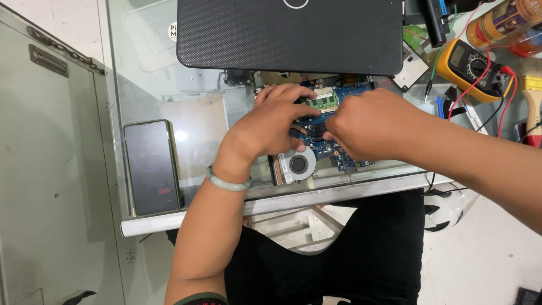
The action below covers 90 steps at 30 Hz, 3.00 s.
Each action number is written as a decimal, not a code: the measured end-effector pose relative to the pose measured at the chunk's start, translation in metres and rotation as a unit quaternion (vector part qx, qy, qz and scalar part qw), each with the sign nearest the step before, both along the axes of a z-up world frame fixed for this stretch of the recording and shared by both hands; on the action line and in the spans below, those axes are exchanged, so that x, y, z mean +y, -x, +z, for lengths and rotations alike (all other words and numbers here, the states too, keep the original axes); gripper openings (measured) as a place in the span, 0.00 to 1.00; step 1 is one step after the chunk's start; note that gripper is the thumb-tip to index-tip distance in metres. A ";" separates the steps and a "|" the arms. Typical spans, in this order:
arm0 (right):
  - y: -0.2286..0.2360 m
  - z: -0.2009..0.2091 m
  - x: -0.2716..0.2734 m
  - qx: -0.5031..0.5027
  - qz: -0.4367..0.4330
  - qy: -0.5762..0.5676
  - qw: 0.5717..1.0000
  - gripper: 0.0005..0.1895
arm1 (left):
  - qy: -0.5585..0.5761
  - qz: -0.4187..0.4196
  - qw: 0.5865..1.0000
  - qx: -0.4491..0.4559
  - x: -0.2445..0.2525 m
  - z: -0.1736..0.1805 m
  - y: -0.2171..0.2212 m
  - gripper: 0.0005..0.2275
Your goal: The person works on a laptop motherboard, using a screwdriver to remove screws from the cooling fan and heat sink. They detach the fan and heat sink, then use a brush to clean the heat sink fins.
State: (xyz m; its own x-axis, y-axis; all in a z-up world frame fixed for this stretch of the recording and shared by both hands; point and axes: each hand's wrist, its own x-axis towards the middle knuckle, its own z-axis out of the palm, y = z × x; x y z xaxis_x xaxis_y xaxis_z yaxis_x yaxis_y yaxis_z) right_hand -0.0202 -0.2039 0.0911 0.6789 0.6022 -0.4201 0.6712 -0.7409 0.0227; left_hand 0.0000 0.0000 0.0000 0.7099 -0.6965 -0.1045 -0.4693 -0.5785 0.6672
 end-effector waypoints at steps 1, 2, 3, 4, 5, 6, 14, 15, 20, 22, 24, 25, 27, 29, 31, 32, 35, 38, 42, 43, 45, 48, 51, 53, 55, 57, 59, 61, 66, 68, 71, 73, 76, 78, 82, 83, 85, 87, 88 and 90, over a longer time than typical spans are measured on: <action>-0.001 -0.001 0.000 0.007 0.001 -0.001 1.000 0.14 | 0.003 0.000 1.000 0.000 0.000 0.000 0.000 0.31; 0.000 -0.001 0.000 0.008 0.002 -0.001 1.000 0.14 | 0.003 0.000 1.000 0.000 0.000 0.000 0.000 0.31; 0.000 -0.002 0.000 0.009 0.001 0.001 1.000 0.14 | 0.001 0.000 1.000 0.002 0.000 0.000 0.000 0.30; 0.000 -0.002 0.001 0.010 0.001 0.004 1.000 0.14 | 0.000 0.001 1.000 0.004 0.000 0.000 0.000 0.30; 0.000 -0.002 0.001 0.009 0.001 0.004 1.000 0.14 | 0.000 0.001 1.000 0.004 0.000 -0.001 -0.001 0.30; 0.000 -0.002 0.001 0.011 -0.001 0.004 1.000 0.14 | 0.003 0.001 1.000 0.005 0.000 -0.001 -0.001 0.31; -0.001 0.005 0.002 0.025 -0.029 -0.001 0.999 0.16 | -0.002 -0.001 1.000 0.005 -0.001 0.002 -0.001 0.30; -0.001 0.004 0.002 0.024 -0.030 -0.001 0.999 0.16 | -0.005 -0.001 1.000 0.006 -0.001 0.002 -0.001 0.30; -0.002 0.003 0.002 0.025 -0.030 -0.002 0.999 0.16 | -0.007 -0.001 1.000 0.006 -0.001 0.002 -0.001 0.30; -0.003 0.003 0.003 0.044 -0.033 -0.004 0.998 0.16 | -0.005 -0.003 1.000 0.005 0.000 0.003 0.000 0.30; -0.003 0.002 0.004 0.040 -0.030 -0.001 0.999 0.16 | -0.004 -0.003 1.000 0.004 0.000 0.002 0.000 0.30; -0.002 0.001 0.004 0.037 -0.028 0.001 0.999 0.16 | -0.003 -0.003 1.000 0.002 -0.001 0.001 0.000 0.30; -0.003 0.002 0.005 0.035 -0.026 0.004 0.999 0.16 | -0.004 -0.003 1.000 0.002 -0.001 0.002 0.000 0.30; -0.003 0.004 0.006 0.032 -0.024 0.006 0.999 0.16 | -0.004 -0.003 1.000 0.000 -0.001 0.003 0.000 0.29; -0.004 0.006 0.007 0.031 -0.025 0.016 0.999 0.17 | -0.005 -0.003 1.000 -0.005 0.000 0.002 0.001 0.30; -0.004 0.006 0.007 0.031 -0.025 0.016 0.999 0.17 | -0.005 -0.003 1.000 -0.005 0.000 0.003 0.001 0.30; -0.004 0.007 0.009 0.035 -0.027 0.017 0.999 0.16 | -0.009 -0.004 1.000 -0.006 0.000 0.005 0.001 0.30; -0.003 0.007 0.010 0.033 -0.029 0.020 0.999 0.16 | -0.009 0.000 1.000 -0.008 -0.001 0.005 0.002 0.30; -0.002 0.006 0.010 0.034 -0.025 0.016 0.999 0.16 | -0.010 -0.001 1.000 -0.011 0.000 0.005 0.001 0.30; -0.002 0.005 0.009 0.032 -0.023 0.018 0.999 0.16 | -0.009 -0.002 1.000 -0.010 -0.001 0.005 0.001 0.31; -0.002 0.005 0.010 0.035 -0.025 0.016 0.999 0.16 | -0.008 -0.002 1.000 -0.009 -0.001 0.004 0.001 0.30; -0.003 0.004 0.008 0.033 -0.024 0.016 0.999 0.16 | -0.006 -0.003 1.000 -0.011 -0.001 0.003 0.001 0.30; -0.003 0.003 0.008 0.033 -0.025 0.018 0.999 0.15 | -0.005 -0.003 1.000 -0.013 -0.001 0.004 0.002 0.30; -0.003 0.003 0.009 0.037 -0.028 0.018 0.999 0.16 | -0.006 -0.002 1.000 -0.014 -0.001 0.003 0.001 0.30; -0.002 0.001 0.009 0.040 -0.031 0.032 0.998 0.15 | -0.001 -0.005 1.000 -0.016 -0.001 0.000 0.001 0.30; 0.000 -0.002 0.017 0.060 -0.039 0.042 0.997 0.12 | -0.008 -0.004 1.000 -0.009 -0.001 0.003 0.001 0.30; 0.003 -0.007 0.024 0.079 -0.048 0.051 0.994 0.09 | -0.015 -0.003 1.000 -0.003 -0.002 0.003 0.001 0.30; 0.008 -0.014 0.030 0.060 -0.066 0.028 0.996 0.11 | -0.011 -0.004 1.000 0.011 -0.002 0.000 0.000 0.31; 0.005 -0.020 0.037 0.064 -0.092 0.010 0.994 0.10 | -0.014 -0.002 1.000 0.022 -0.003 0.004 -0.002 0.31; 0.005 -0.017 0.037 0.059 -0.082 0.016 0.995 0.10 | -0.013 -0.003 0.999 0.030 -0.003 0.004 -0.003 0.31; 0.008 -0.015 0.033 0.043 -0.044 0.012 0.998 0.10 | -0.005 -0.006 0.999 0.035 -0.001 0.002 -0.002 0.31; 0.012 -0.022 0.027 -0.006 0.063 0.022 0.998 0.08 | 0.011 -0.001 0.999 0.034 -0.001 0.002 -0.002 0.31; 0.008 -0.015 0.016 -0.020 0.120 0.044 0.992 0.08 | 0.021 0.001 0.999 0.033 -0.001 -0.008 -0.003 0.32; 0.013 -0.012 0.014 -0.033 0.148 0.050 0.987 0.08 | 0.018 0.003 0.999 0.032 -0.002 -0.011 -0.005 0.32; 0.010 -0.012 0.008 -0.064 0.240 0.069 0.966 0.11 | 0.024 0.007 0.999 0.033 -0.003 -0.014 -0.005 0.32; 0.010 -0.014 0.007 -0.064 0.240 0.069 0.966 0.11 | 0.024 0.008 0.999 0.033 -0.003 -0.012 -0.004 0.32; 0.010 -0.017 0.006 -0.119 0.332 0.045 0.935 0.11 | 0.020 0.010 0.999 0.037 -0.002 -0.008 -0.003 0.31; 0.006 -0.023 0.002 -0.142 0.377 0.037 0.914 0.11 | 0.019 0.013 0.999 0.038 -0.003 -0.006 -0.005 0.31; 0.004 -0.026 0.000 -0.165 0.420 0.028 0.892 0.13 | 0.015 0.015 0.999 0.040 -0.003 -0.005 -0.005 0.30; 0.000 -0.024 0.001 -0.182 0.447 0.012 0.876 0.13 | 0.013 0.013 0.999 0.034 -0.002 -0.004 -0.007 0.31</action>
